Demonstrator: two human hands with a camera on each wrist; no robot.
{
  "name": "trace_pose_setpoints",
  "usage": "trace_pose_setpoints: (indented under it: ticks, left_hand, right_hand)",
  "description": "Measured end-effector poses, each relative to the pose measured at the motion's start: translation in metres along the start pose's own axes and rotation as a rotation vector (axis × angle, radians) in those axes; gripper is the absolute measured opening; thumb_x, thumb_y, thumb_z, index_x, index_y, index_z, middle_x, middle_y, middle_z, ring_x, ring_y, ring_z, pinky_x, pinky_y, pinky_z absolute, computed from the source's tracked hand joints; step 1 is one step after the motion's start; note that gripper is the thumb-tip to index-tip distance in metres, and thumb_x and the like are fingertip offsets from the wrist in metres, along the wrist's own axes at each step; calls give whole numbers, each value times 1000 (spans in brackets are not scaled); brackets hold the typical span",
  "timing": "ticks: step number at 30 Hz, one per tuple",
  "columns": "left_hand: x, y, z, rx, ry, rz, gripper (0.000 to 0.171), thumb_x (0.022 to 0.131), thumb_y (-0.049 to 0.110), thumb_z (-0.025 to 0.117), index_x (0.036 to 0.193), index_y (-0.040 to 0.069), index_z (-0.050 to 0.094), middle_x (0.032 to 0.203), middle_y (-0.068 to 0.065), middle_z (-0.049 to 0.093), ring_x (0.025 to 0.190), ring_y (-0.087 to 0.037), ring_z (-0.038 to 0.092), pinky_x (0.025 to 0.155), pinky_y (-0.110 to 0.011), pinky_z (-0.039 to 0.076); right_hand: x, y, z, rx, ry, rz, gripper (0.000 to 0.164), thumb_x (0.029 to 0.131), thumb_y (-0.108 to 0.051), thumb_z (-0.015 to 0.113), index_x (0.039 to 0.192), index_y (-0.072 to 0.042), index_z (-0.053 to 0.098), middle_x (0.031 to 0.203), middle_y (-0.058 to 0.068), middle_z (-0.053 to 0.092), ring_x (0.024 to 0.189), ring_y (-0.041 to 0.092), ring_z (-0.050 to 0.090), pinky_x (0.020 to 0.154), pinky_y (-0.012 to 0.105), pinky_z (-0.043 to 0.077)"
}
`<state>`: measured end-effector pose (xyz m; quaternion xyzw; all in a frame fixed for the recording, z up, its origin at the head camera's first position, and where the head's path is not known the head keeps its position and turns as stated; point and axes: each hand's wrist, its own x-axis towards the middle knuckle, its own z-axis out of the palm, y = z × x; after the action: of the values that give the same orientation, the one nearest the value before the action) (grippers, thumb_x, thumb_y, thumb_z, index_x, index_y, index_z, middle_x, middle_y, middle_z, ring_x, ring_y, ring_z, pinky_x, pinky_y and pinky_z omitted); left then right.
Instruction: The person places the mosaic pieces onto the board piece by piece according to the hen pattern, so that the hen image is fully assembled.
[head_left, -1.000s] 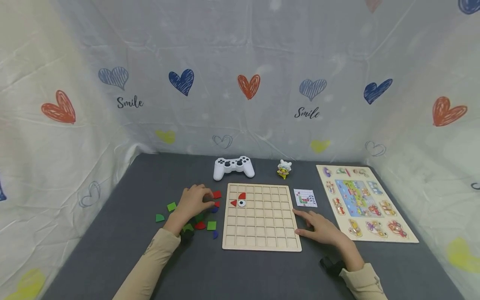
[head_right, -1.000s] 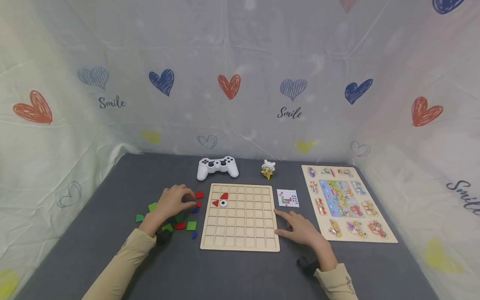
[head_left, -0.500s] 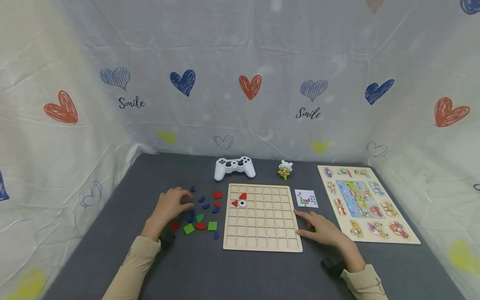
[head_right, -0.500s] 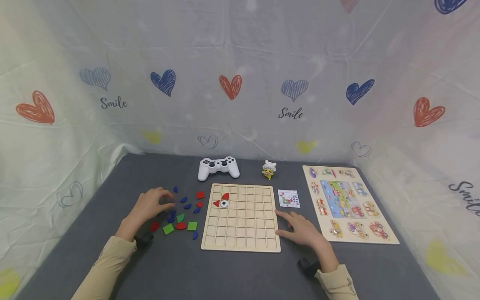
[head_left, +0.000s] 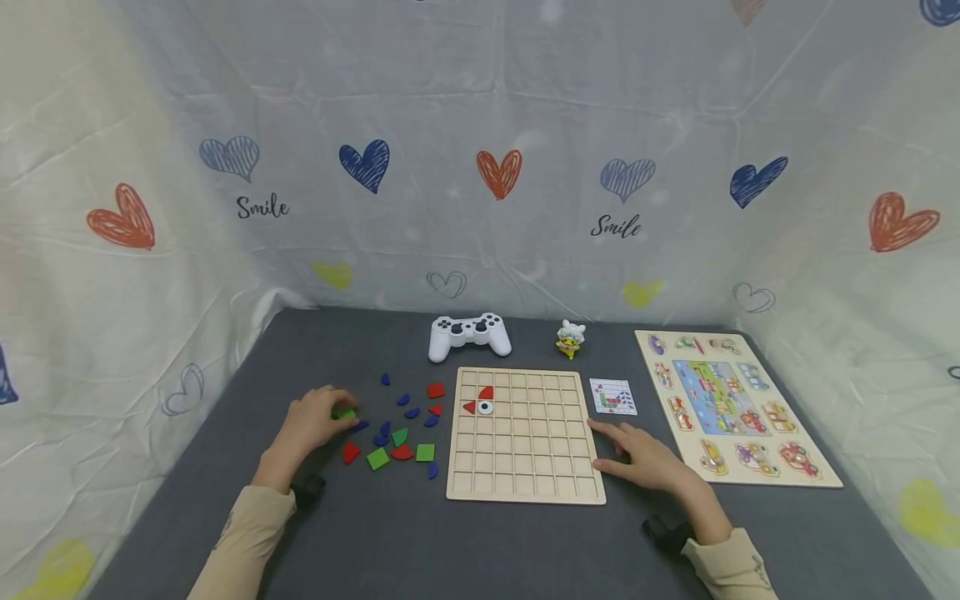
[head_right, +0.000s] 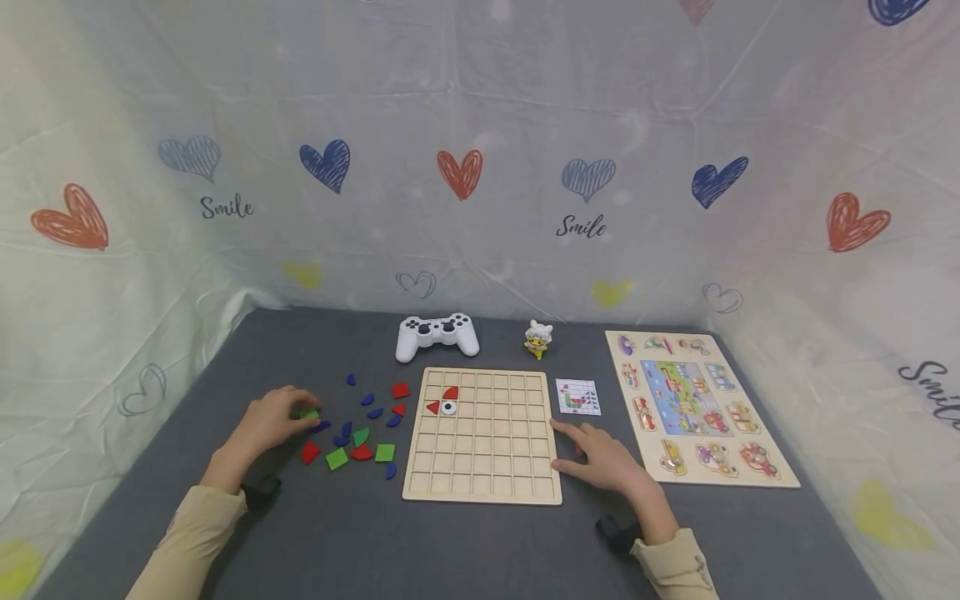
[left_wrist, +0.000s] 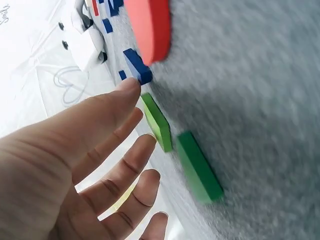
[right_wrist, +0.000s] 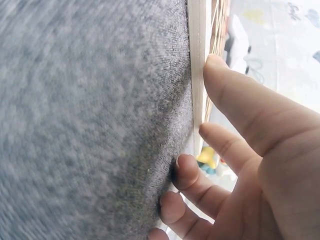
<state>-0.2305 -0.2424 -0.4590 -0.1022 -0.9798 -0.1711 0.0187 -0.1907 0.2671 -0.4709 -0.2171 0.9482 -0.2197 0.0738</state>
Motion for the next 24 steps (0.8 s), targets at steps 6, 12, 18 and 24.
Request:
trace_pose_setpoints:
  ticks: [6, 12, 18, 24]
  left_hand:
    - [-2, -9, -1, 2, -12, -18, 28, 77, 26, 74, 100, 11, 68, 93, -6, 62, 90, -31, 58, 76, -57, 39]
    - [-5, -13, -3, 8, -19, -17, 27, 76, 21, 75, 101, 11, 68, 93, -7, 64, 89, -30, 58, 75, -56, 40]
    - [-7, -16, -3, 9, -11, -29, 28, 76, 19, 75, 102, 10, 68, 93, -9, 62, 88, -30, 58, 74, -53, 41]
    - [-5, -15, -5, 18, -8, -28, 25, 76, 17, 75, 99, 8, 69, 92, -9, 63, 85, -29, 59, 73, -52, 43]
  right_hand:
    - [0, -1, 0, 4, -2, -5, 66, 84, -44, 64, 139, -12, 43, 74, -3, 38, 61, 7, 29, 55, 22, 25]
    - [0, -2, -1, -1, 0, -8, 66, 84, -43, 64, 138, -12, 44, 74, -3, 38, 61, 7, 29, 55, 22, 25]
    - [1, -2, -1, -7, 1, -6, 66, 84, -43, 64, 138, -12, 44, 74, -3, 38, 61, 7, 29, 55, 22, 25]
    - [0, -2, -1, 4, -1, -9, 66, 84, -42, 64, 138, -11, 43, 74, -2, 39, 61, 6, 29, 55, 22, 25]
